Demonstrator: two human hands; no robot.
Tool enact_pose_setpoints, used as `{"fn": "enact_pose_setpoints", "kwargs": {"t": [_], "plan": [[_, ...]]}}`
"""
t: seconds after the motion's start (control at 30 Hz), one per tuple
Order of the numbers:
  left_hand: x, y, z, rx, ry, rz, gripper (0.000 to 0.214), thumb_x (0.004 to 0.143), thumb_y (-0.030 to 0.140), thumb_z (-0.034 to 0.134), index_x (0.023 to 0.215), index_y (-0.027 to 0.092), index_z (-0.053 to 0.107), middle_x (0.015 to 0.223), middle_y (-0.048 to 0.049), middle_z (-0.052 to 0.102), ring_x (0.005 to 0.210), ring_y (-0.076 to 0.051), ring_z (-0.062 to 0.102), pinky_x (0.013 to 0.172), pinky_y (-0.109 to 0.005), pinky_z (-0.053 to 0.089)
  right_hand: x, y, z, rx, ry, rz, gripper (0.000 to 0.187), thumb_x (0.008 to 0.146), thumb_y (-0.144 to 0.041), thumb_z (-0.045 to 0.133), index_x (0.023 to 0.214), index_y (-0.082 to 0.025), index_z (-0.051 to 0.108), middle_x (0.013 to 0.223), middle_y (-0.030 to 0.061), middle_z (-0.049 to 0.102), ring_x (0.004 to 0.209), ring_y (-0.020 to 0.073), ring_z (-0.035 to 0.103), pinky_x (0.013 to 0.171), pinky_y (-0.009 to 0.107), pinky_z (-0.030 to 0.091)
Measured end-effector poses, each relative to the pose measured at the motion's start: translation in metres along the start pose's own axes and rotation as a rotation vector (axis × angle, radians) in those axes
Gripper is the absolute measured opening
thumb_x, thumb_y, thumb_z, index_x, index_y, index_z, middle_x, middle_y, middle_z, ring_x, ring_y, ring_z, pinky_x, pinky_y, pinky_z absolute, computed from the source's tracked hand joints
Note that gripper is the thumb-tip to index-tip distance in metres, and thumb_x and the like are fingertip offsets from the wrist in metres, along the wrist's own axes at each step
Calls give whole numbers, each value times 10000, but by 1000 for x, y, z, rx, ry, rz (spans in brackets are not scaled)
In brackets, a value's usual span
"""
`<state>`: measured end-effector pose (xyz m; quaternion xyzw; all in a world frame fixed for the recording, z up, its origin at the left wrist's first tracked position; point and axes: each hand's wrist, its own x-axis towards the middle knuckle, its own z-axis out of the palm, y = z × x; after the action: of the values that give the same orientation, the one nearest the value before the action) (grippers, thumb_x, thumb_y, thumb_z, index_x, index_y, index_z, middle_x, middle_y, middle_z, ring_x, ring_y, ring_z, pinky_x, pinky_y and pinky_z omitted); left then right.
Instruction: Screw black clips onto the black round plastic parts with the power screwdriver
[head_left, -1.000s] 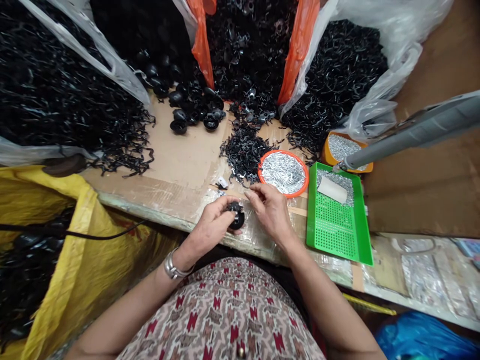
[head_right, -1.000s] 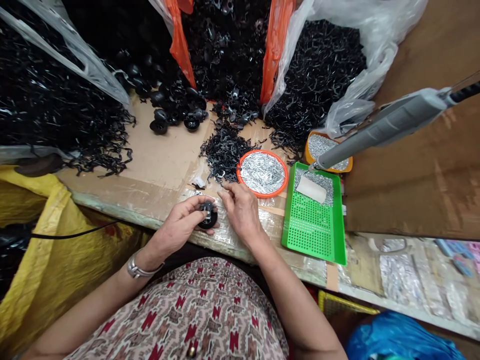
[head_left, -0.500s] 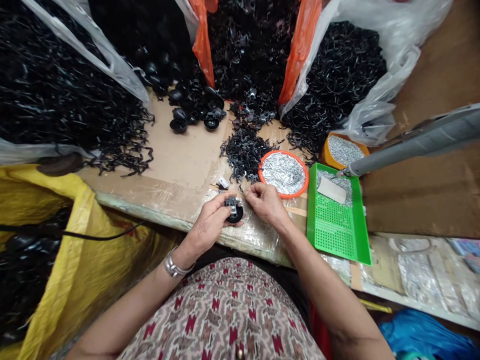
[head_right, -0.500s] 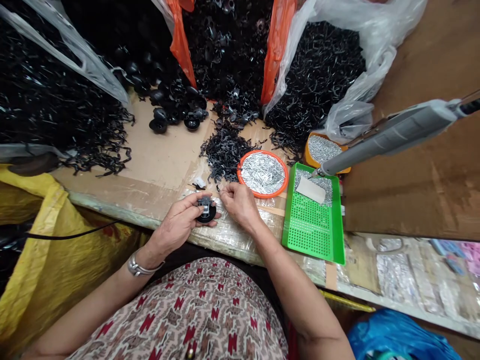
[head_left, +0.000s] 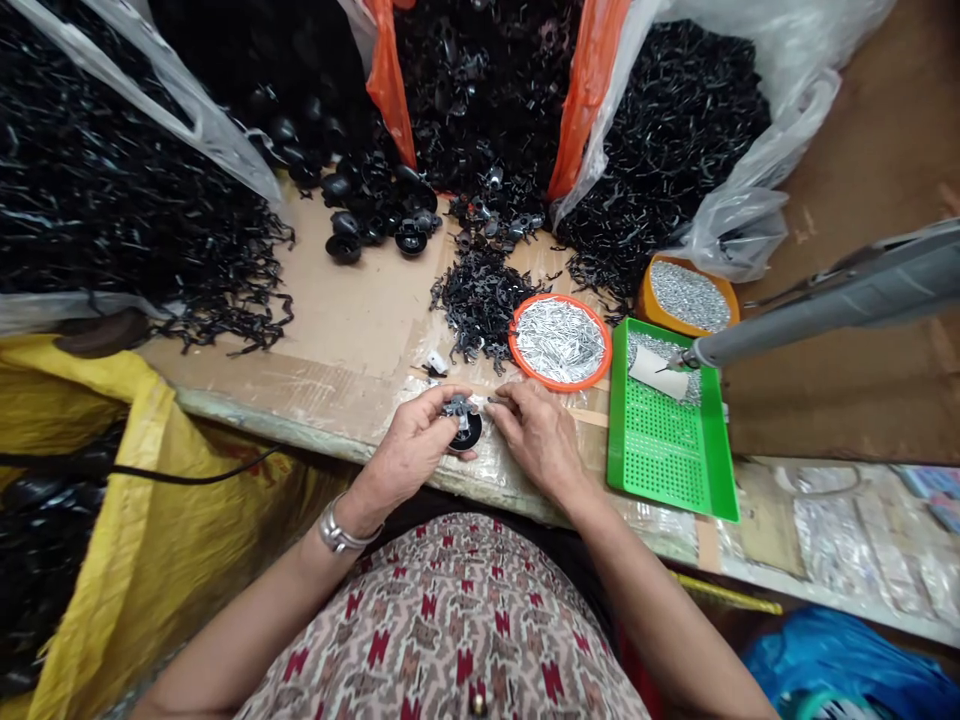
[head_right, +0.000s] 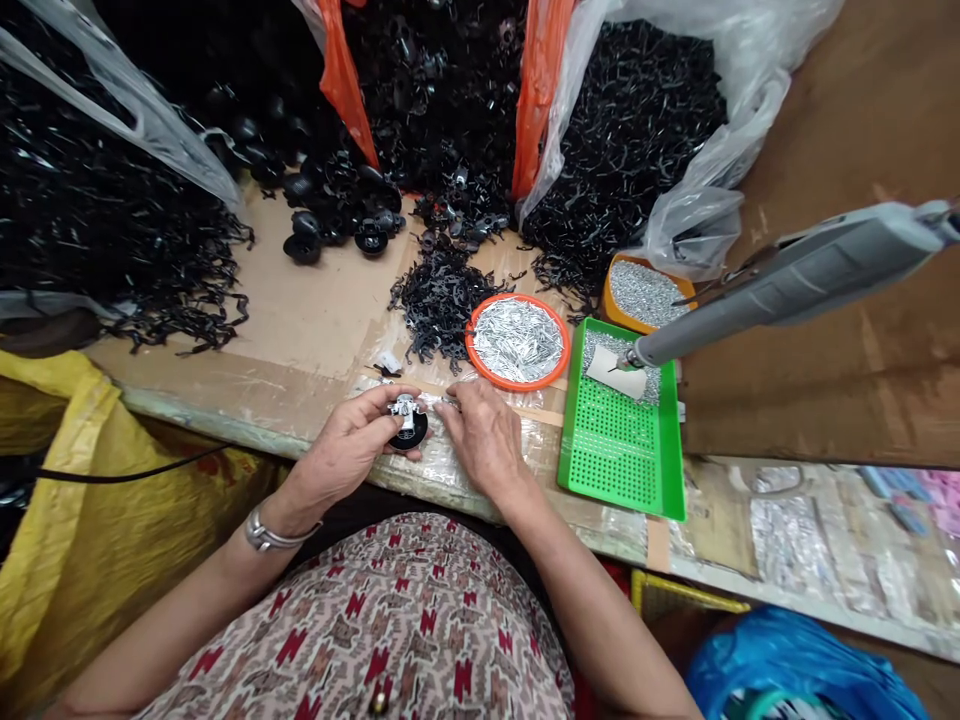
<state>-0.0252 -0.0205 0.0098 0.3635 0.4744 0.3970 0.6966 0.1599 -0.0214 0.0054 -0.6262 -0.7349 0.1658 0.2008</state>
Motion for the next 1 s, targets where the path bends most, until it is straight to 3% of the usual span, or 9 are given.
{"fn": "enact_pose_setpoints", "kwargs": {"t": [0.17,0.37,0.6,0.7,0.9,1.0], "plan": [[-1,2,0,18,36,6,337,739,211,701,1074,176,729,1048,-68,686,839,-202,659,538,-261,614,6,-7,10,-166,62,-88,224,1013,-241,516,869,-183,677,881,90,672,851,226,609,720,334,424],[2,-1,4,-33,11,-24,371,732,211,712,1100,165,710,1084,-84,686,850,-206,658,550,-277,622,-13,-5,-2,120,205,-136,163,1027,-204,485,951,-199,628,924,76,680,885,205,616,824,354,485],[5,-4,18,-73,-72,-15,366,704,169,681,1069,145,702,1049,-71,677,862,-195,640,632,-310,639,-27,-11,-1,283,325,-296,150,973,-78,544,999,-208,615,948,64,665,919,198,612,831,388,520],[5,-7,21,-68,-71,-5,373,724,168,667,1096,141,689,1059,-76,691,862,-191,651,685,-308,619,-30,-12,4,263,353,-276,148,964,-76,564,1011,-207,615,998,78,653,953,203,603,848,407,523],[7,-13,24,50,-16,89,387,733,117,650,1118,135,680,1142,-90,713,1066,-214,650,888,-306,552,-32,-10,12,241,338,-312,159,961,-63,541,1001,-203,606,1010,87,647,1030,226,591,892,434,528],[6,-13,26,49,-17,91,377,732,108,666,1107,139,684,1140,-86,714,1090,-214,648,906,-300,543,-34,-9,13,232,349,-298,161,962,-63,536,988,-206,604,996,82,653,1017,227,589,899,441,527]]}}
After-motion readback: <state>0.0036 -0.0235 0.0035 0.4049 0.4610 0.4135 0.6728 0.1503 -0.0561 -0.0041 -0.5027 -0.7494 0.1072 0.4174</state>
